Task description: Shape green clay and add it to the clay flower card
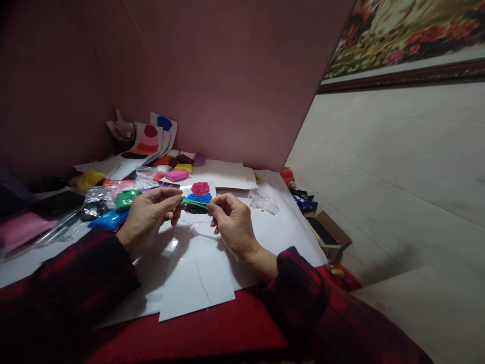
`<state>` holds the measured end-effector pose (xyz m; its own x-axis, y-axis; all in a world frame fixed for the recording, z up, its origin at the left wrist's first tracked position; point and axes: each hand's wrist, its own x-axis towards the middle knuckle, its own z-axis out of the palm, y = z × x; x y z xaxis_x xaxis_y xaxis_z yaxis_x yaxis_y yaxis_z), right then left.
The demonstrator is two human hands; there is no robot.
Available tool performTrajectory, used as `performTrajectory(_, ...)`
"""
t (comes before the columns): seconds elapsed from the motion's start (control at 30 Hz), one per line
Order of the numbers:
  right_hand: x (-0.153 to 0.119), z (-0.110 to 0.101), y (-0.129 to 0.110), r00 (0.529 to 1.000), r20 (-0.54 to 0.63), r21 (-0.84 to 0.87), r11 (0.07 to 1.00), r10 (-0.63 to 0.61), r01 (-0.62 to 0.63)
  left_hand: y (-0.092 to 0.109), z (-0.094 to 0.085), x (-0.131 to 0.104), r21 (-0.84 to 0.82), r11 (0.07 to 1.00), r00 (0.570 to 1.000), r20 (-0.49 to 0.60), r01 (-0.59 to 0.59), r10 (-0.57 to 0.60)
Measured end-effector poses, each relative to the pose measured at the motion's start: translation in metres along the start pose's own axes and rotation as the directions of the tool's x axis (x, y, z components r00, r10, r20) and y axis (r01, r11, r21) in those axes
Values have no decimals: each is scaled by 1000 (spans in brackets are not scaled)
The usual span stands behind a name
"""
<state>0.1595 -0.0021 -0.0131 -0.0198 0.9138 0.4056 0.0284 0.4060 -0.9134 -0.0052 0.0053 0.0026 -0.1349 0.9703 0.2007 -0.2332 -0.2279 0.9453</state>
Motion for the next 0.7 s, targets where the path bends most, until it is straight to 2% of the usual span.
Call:
performTrajectory(0.2,1,0,2,1000,15,36,999,-6,5,-1,-4,0,-24,999,999,14,-41,42)
performTrajectory(0.37,1,-2,4,999,-28,-68,997,-24,22,1,-4,-1,42,999,1000,9,-5,5)
performTrajectory(0.5,0,-3,3,999,-28,-112,994,-20,17,1,-2,-4,48,999,995,96,23,-27)
performTrajectory(0.6,-1,-2,3,1000,15,-82,997,-3,5,1,-1,-8,49,998,984,170,44,-52)
performTrajectory(0.7,-3,0,4,996,80,-56,997,-40,44,3,1,-11,81,995,975,209,55,-71)
